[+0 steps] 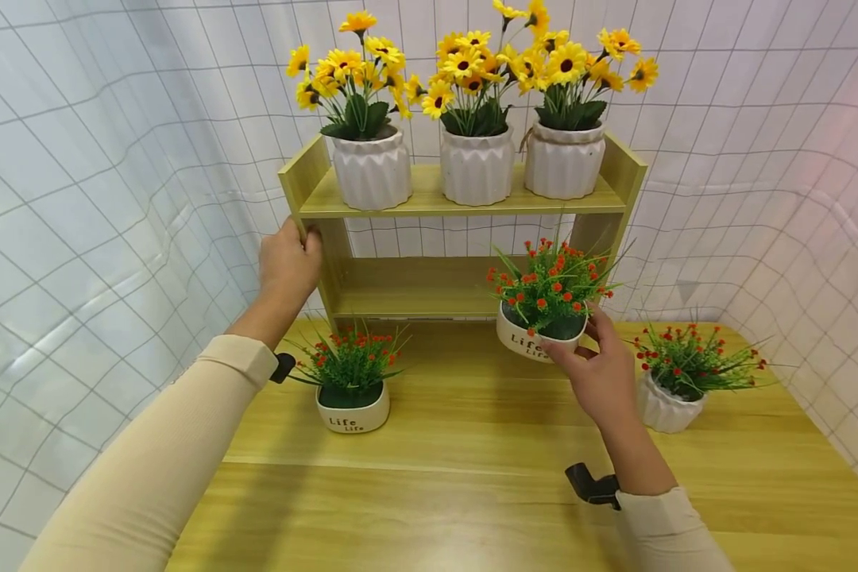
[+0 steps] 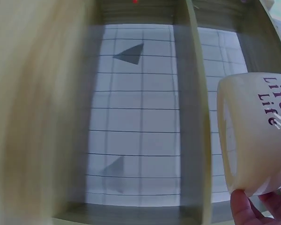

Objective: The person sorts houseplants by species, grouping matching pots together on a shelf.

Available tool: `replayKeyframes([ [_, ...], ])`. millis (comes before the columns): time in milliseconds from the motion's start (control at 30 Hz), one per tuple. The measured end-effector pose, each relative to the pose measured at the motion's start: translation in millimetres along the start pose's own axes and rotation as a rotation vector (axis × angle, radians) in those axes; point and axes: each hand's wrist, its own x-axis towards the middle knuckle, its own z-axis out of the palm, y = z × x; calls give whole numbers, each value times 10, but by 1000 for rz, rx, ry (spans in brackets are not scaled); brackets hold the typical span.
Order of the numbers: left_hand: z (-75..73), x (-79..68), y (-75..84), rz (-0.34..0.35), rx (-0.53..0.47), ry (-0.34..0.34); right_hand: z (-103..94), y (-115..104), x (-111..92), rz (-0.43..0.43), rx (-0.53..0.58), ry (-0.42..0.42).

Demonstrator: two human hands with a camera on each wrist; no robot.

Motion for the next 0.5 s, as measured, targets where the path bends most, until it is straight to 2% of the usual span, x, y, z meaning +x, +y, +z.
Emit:
replayKeyframes([
  [233, 9, 3, 1, 8, -2, 11, -34, -98, 253, -7, 12, 24],
  [500, 4, -9, 9, 11, -9, 16, 22, -89, 407, 12, 59, 28],
])
